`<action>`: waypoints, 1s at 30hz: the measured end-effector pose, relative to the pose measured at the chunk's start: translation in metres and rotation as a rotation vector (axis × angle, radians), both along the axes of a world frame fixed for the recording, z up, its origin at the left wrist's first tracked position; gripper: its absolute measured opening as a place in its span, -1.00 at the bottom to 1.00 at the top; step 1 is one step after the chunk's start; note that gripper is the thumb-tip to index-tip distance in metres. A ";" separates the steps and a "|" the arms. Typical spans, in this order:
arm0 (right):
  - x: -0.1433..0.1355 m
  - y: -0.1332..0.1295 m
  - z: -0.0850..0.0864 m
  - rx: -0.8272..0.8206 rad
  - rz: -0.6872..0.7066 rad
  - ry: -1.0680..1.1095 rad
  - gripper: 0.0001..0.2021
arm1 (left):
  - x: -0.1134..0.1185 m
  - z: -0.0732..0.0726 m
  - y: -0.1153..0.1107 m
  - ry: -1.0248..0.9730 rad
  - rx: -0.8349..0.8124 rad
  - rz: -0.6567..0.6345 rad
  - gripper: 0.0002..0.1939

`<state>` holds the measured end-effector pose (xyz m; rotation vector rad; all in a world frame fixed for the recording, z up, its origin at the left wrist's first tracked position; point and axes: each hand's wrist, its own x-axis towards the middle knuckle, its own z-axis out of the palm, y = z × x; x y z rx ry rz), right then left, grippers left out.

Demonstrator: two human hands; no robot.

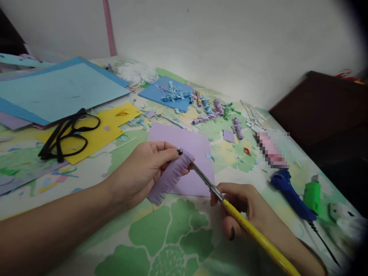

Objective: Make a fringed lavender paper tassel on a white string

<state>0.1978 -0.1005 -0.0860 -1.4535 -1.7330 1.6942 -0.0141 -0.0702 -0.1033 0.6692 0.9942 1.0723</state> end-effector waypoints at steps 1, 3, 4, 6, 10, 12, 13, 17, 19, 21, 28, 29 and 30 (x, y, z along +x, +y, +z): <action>0.000 0.000 0.000 0.005 -0.005 -0.008 -0.53 | 0.000 0.000 0.000 -0.005 0.001 0.002 -0.89; 0.001 0.000 -0.001 0.009 -0.012 -0.020 -0.53 | 0.000 0.000 -0.001 -0.008 0.006 0.001 -0.89; 0.001 0.000 -0.001 0.009 -0.015 -0.022 -0.53 | 0.001 0.000 -0.001 -0.010 0.009 -0.001 -0.89; 0.002 0.000 -0.001 0.009 -0.009 -0.017 -0.52 | 0.001 0.000 -0.001 -0.012 0.008 -0.002 -0.90; 0.001 0.001 0.000 0.025 -0.002 -0.011 -0.52 | 0.001 0.000 -0.001 -0.012 -0.001 -0.005 -0.92; 0.000 0.001 0.001 0.023 0.001 -0.010 -0.52 | 0.001 -0.001 -0.001 -0.016 0.005 -0.005 -0.94; -0.001 0.001 0.001 0.023 -0.002 -0.013 -0.51 | 0.001 -0.001 -0.001 -0.017 0.009 -0.006 -0.94; 0.000 0.001 0.000 0.037 -0.007 -0.026 -0.48 | 0.000 -0.002 0.000 -0.011 0.009 -0.014 -0.93; 0.000 0.001 -0.001 0.037 -0.005 -0.024 -0.48 | 0.000 -0.002 0.000 -0.004 0.005 -0.014 -0.92; 0.000 0.001 -0.001 0.030 -0.009 -0.017 -0.49 | 0.000 -0.001 0.000 0.001 0.005 -0.014 -0.92; -0.002 0.001 0.001 -0.006 -0.019 0.004 -0.54 | 0.000 -0.001 -0.001 -0.005 0.012 -0.014 -0.93; -0.002 0.001 0.001 -0.013 -0.024 0.001 -0.55 | 0.000 -0.001 -0.001 -0.005 0.013 -0.010 -0.93; -0.002 0.001 0.001 -0.018 -0.030 -0.001 -0.56 | 0.000 -0.001 -0.001 -0.006 0.014 -0.008 -0.93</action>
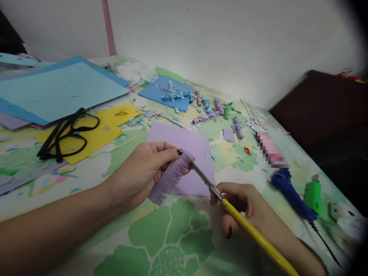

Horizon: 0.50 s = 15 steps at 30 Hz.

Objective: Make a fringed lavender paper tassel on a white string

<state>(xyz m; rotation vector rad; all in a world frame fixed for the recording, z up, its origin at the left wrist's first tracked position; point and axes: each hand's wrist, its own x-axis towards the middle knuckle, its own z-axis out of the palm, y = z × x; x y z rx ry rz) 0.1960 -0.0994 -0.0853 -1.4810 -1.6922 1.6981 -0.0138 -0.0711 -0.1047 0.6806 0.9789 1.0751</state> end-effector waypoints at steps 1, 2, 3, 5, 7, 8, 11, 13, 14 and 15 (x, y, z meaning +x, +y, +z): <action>0.000 0.000 0.000 -0.003 -0.002 -0.005 -0.57 | 0.000 0.000 0.000 0.001 0.001 0.001 -0.93; 0.000 0.000 0.000 -0.004 -0.003 -0.007 -0.57 | 0.000 -0.001 0.000 0.001 0.003 -0.002 -0.93; 0.000 0.000 0.000 -0.004 -0.004 -0.007 -0.58 | 0.000 -0.001 0.000 0.003 0.005 -0.007 -0.93; 0.000 -0.001 0.000 -0.002 -0.005 -0.002 -0.60 | 0.000 -0.001 0.000 0.009 0.007 -0.013 -0.92; 0.000 -0.001 0.000 -0.001 -0.008 -0.002 -0.63 | 0.000 -0.001 0.000 0.014 0.007 -0.016 -0.91; 0.000 -0.001 0.000 0.002 -0.008 -0.005 -0.63 | 0.000 0.000 0.000 0.016 0.005 -0.016 -0.91; 0.000 0.000 0.000 -0.001 -0.001 -0.004 -0.64 | 0.000 0.000 -0.001 0.016 0.004 -0.012 -0.90; 0.001 -0.001 0.000 -0.007 0.006 0.003 -0.62 | -0.001 0.000 0.000 0.012 0.003 -0.012 -0.90; 0.001 -0.001 0.001 -0.007 0.008 0.005 -0.61 | -0.001 0.000 0.000 0.009 0.003 -0.014 -0.90; 0.001 -0.001 0.001 0.000 0.008 0.004 -0.60 | -0.001 0.000 0.000 0.007 0.003 -0.016 -0.90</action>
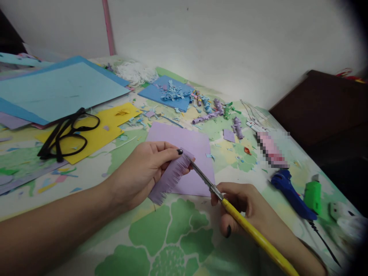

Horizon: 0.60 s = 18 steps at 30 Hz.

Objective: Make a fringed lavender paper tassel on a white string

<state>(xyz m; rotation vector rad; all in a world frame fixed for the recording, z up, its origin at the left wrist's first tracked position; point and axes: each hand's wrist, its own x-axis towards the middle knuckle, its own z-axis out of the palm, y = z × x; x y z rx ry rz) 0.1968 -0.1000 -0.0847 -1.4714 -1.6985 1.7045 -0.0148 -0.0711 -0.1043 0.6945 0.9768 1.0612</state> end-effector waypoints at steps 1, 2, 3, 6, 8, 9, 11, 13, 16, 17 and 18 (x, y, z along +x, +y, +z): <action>0.000 0.000 0.000 0.012 0.000 -0.006 -0.59 | 0.000 0.000 0.000 0.000 0.000 0.001 -0.90; 0.000 0.000 0.000 0.023 0.001 -0.015 -0.58 | 0.000 0.000 0.000 0.000 0.001 0.003 -0.90; 0.000 0.000 0.000 0.033 0.002 -0.023 -0.57 | 0.000 0.000 0.001 -0.001 0.002 0.004 -0.90; -0.001 0.001 0.000 0.031 0.004 -0.024 -0.56 | 0.000 0.000 0.001 -0.003 0.005 0.008 -0.90; -0.001 0.001 -0.001 0.028 0.005 -0.019 -0.56 | 0.000 -0.001 0.001 -0.003 0.008 0.013 -0.91; -0.001 0.001 -0.001 0.031 0.005 -0.021 -0.56 | 0.000 -0.001 0.001 -0.001 0.009 0.015 -0.91; -0.001 0.002 -0.001 0.038 0.005 -0.032 -0.55 | 0.000 -0.002 0.001 -0.001 0.015 0.012 -0.90; -0.001 0.002 -0.001 0.039 0.001 -0.033 -0.55 | 0.000 -0.003 0.001 -0.003 0.013 0.008 -0.89; -0.001 0.003 -0.001 0.037 0.001 -0.030 -0.57 | 0.000 -0.002 0.001 0.001 0.005 0.011 -0.89; -0.001 0.003 -0.002 0.039 0.003 -0.031 -0.58 | 0.000 -0.002 0.001 0.004 0.005 0.012 -0.89; 0.000 0.003 -0.002 0.040 0.007 -0.034 -0.58 | 0.000 -0.001 0.001 0.007 0.008 0.012 -0.89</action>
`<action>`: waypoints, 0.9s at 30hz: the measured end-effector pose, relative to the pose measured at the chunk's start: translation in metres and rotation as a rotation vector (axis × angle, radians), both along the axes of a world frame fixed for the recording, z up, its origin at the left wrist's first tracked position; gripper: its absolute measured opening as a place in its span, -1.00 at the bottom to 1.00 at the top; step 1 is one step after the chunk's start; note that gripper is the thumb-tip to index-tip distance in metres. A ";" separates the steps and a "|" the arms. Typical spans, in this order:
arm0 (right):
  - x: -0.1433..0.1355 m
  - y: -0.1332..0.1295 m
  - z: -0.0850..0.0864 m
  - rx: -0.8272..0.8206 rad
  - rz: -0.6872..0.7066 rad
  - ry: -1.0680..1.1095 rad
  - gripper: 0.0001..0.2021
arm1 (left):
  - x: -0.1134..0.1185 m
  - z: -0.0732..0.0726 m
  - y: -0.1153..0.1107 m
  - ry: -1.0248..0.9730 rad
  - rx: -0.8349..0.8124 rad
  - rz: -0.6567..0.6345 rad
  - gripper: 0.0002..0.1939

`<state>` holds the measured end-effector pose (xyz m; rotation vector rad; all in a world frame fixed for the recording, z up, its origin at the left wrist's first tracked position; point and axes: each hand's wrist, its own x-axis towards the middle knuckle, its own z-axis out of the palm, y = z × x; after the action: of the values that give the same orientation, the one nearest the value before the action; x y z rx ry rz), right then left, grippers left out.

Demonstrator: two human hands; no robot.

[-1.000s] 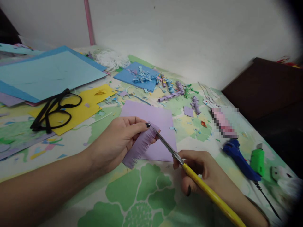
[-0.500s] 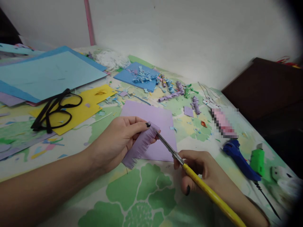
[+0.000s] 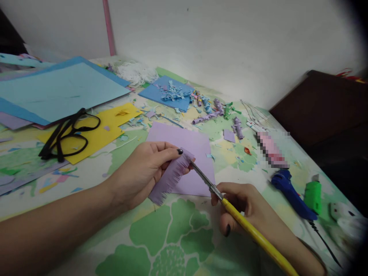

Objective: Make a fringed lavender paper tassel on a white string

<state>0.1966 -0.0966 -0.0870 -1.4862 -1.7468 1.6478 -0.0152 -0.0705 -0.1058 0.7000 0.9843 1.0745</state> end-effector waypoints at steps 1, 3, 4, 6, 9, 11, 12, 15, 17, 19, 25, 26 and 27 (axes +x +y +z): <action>0.000 0.000 -0.001 0.003 0.004 -0.003 -0.59 | 0.000 0.000 0.000 0.003 0.002 -0.003 -0.89; 0.001 0.000 -0.001 0.014 0.013 -0.010 -0.59 | -0.001 0.000 0.000 0.004 0.003 -0.008 -0.89; 0.001 0.000 -0.002 0.018 0.016 -0.014 -0.58 | -0.001 -0.001 0.001 0.002 0.002 -0.011 -0.88; 0.002 0.000 -0.002 0.020 0.019 -0.019 -0.57 | -0.001 -0.001 0.001 -0.004 0.001 -0.015 -0.88; 0.002 -0.001 -0.002 0.021 0.020 -0.016 -0.56 | -0.001 -0.001 0.001 0.002 -0.003 -0.006 -0.88; 0.001 -0.001 -0.002 0.027 0.018 -0.016 -0.56 | 0.000 -0.001 0.000 0.008 -0.008 0.003 -0.88; 0.001 -0.001 -0.002 0.030 0.017 -0.018 -0.56 | 0.000 0.000 0.000 0.009 -0.011 0.003 -0.88; 0.001 0.000 -0.002 0.038 0.022 -0.017 -0.55 | 0.000 0.000 0.000 0.010 -0.008 -0.001 -0.87; 0.002 0.000 -0.003 0.044 0.030 -0.014 -0.53 | 0.000 0.000 0.001 0.012 -0.006 -0.001 -0.87; 0.002 0.000 -0.003 0.052 0.034 -0.021 -0.51 | 0.000 0.000 0.001 0.013 -0.009 -0.001 -0.87; 0.003 -0.001 -0.003 0.076 0.041 -0.036 -0.45 | 0.000 0.001 0.000 0.006 -0.014 0.003 -0.87; 0.004 -0.002 -0.003 0.073 0.043 -0.036 -0.45 | 0.000 0.001 0.000 0.008 -0.017 0.002 -0.86; 0.004 -0.002 -0.003 0.070 0.043 -0.036 -0.45 | 0.000 0.001 0.000 0.010 -0.019 0.000 -0.86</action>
<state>0.2004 -0.0982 -0.0899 -1.4660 -1.8484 1.5729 -0.0156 -0.0710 -0.1047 0.6904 1.0015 1.0617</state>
